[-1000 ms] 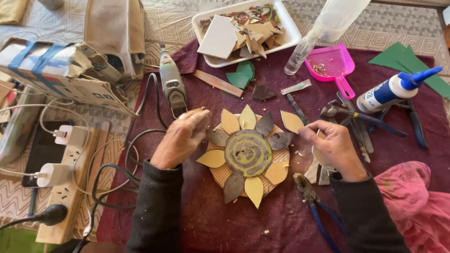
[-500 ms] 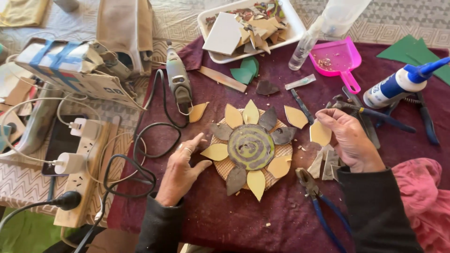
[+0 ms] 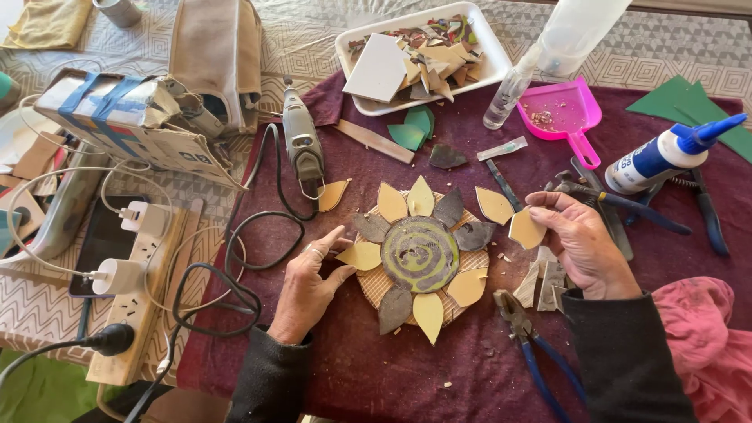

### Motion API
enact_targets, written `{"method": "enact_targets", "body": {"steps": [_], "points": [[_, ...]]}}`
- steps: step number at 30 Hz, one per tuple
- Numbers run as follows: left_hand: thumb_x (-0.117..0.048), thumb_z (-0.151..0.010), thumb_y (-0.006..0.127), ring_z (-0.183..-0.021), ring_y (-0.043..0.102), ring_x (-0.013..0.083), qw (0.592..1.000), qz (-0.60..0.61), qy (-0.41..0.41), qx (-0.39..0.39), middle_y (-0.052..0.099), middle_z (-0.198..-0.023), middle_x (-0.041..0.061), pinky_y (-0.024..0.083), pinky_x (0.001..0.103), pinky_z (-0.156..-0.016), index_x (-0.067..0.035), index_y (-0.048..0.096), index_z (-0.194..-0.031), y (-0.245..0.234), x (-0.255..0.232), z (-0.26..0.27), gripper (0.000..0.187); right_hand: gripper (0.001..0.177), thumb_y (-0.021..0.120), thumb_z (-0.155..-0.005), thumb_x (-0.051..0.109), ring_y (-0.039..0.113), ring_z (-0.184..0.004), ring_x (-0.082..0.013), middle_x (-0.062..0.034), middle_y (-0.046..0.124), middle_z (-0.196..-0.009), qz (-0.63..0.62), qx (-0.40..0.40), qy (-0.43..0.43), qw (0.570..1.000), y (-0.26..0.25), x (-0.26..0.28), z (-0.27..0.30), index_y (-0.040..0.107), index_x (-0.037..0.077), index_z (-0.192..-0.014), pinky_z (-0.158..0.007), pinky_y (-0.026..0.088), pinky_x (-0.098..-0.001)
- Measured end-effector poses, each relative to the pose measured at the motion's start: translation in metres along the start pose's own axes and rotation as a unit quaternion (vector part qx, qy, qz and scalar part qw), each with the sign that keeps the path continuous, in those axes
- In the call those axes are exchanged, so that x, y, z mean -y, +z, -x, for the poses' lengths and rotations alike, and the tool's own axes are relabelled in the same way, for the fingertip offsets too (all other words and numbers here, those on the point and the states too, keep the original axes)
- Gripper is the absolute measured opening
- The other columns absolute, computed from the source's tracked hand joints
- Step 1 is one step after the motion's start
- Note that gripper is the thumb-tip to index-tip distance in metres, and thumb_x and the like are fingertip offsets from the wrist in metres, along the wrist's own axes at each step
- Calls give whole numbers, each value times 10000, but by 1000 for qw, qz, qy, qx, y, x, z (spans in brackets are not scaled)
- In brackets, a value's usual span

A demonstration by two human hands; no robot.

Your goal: Crafting a sunflower-shaped wooden decoration by sanding pieces and arranging them on a base.

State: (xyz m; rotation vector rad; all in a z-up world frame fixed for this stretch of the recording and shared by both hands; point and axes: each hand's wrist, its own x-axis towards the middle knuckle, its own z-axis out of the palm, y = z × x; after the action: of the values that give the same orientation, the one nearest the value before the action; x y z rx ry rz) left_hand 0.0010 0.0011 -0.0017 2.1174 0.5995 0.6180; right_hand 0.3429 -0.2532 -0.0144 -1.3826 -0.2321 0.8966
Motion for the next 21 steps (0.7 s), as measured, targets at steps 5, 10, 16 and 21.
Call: {"method": "enact_targets", "body": {"steps": [5, 10, 16, 21], "points": [[-21, -791, 823, -1049, 731, 210, 1000, 2, 16, -8, 750, -1161, 82, 582, 331, -900, -61, 583, -1402, 1, 0, -1, 658, 243, 665, -957, 87, 698, -862, -137, -68, 721, -1011, -4, 10, -2, 1000, 2, 2, 4, 647, 28, -1192, -789, 571, -286], [-19, -799, 818, -1060, 729, 216, 1000, 4, 24, -14, 751, -1167, 81, 576, 340, -912, -58, 587, -1398, -1, 0, 0, 644, 324, 609, -945, 33, 681, -906, -135, -86, 723, -1071, -3, 28, -12, 1000, 12, 6, 7, 619, 13, -1268, -811, 537, -272], [-24, -781, 818, -1082, 708, 256, 997, -25, 68, -30, 706, -1210, 138, 570, 353, -902, -31, 597, -1370, -2, -25, -3, 629, 421, 522, -932, -62, 672, -955, -157, -125, 712, -1118, 25, 62, -76, 995, 49, 20, 35, 536, 13, -1345, -859, 537, -290], [-52, -831, 807, -995, 752, 212, 992, 80, 81, 49, 725, -1252, 108, 639, 307, -830, -68, 601, -1396, 13, -58, -10, 602, 350, 575, -968, -109, 705, -1055, -161, -100, 684, -1188, 143, 139, -180, 963, 84, 19, 58, 617, -18, -1303, -943, 604, -302]]}}
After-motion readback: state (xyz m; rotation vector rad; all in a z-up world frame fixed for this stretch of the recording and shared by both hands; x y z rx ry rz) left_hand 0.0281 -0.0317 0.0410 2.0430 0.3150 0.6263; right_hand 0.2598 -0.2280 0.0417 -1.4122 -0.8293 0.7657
